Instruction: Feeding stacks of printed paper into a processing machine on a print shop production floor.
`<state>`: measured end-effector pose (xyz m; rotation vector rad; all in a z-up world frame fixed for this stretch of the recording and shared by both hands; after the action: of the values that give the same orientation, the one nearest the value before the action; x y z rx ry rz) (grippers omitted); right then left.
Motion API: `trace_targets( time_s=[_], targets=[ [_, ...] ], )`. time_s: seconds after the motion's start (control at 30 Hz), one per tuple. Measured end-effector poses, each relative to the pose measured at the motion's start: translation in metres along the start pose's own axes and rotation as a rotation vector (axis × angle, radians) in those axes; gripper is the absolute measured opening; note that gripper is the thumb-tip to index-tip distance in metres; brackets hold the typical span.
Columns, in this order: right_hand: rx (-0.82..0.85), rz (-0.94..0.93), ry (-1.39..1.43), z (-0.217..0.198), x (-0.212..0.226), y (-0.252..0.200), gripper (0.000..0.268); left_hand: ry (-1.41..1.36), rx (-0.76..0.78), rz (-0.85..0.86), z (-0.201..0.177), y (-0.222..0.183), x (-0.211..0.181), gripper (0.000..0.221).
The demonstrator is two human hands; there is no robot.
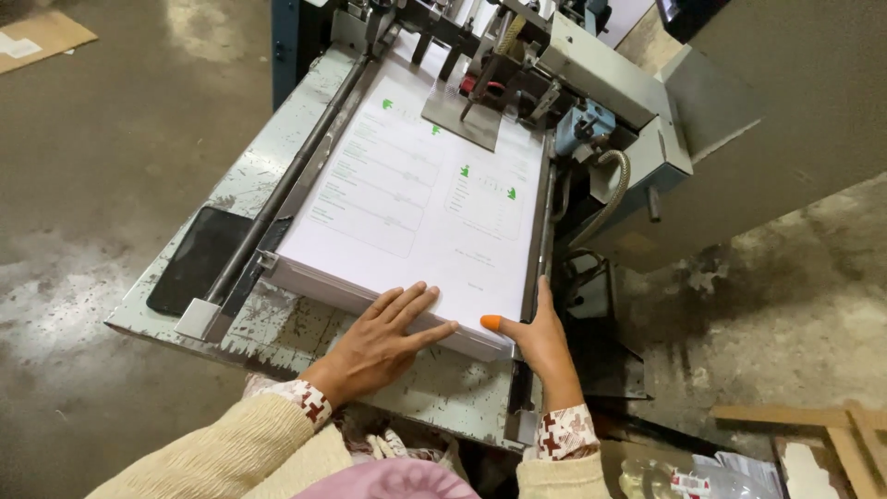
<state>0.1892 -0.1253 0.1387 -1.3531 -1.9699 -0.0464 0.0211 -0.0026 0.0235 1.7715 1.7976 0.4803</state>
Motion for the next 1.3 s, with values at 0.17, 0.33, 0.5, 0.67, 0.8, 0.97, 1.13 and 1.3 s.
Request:
trace_targets(
  time_s=[0.17,0.33,0.5,0.67,0.8,0.97,1.13,1.3],
  targets=[
    [0.000,0.026,-0.056,-0.002,0.002,-0.004,0.127,-0.001,-0.021,0.005,-0.001,0.001,0.000,0.072],
    [-0.002,0.030,-0.151,-0.005,0.015,-0.022,0.119,0.020,-0.004,0.005,0.001,0.001,0.000,0.072],
    [-0.017,-0.017,-0.200,-0.001,0.017,-0.022,0.117,-0.009,0.009,0.007,0.001,0.000,0.001,0.064],
    [-0.017,-0.025,-0.208,-0.001,0.020,-0.027,0.117,-0.034,-0.026,-0.008,-0.001,0.003,-0.001,0.057],
    [-0.016,-0.022,-0.157,-0.002,0.018,-0.029,0.120,-0.034,-0.039,-0.015,-0.006,0.004,-0.003,0.055],
    [-0.030,0.070,-0.002,-0.001,0.002,-0.009,0.120,-0.117,-0.003,0.035,-0.017,0.007,-0.006,0.065],
    [-0.059,0.061,0.383,-0.007,-0.037,0.007,0.092,-0.100,-0.015,0.029,-0.014,0.005,-0.008,0.078],
    [-0.252,-0.096,0.621,0.016,-0.142,0.084,0.059,-0.133,-0.020,0.027,-0.021,0.009,-0.005,0.070]
  ],
)
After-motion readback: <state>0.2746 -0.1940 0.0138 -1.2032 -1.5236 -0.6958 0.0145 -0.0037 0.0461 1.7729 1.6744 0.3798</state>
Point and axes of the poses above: each hand's wrist, its own y-axis towards the middle knuckle, its own z-axis out of the palm, x = y × z, the point moved 3 cm from there along y, towards the middle knuckle, and after that the axes turned 2 degrees about z, right-handed, at the moved point
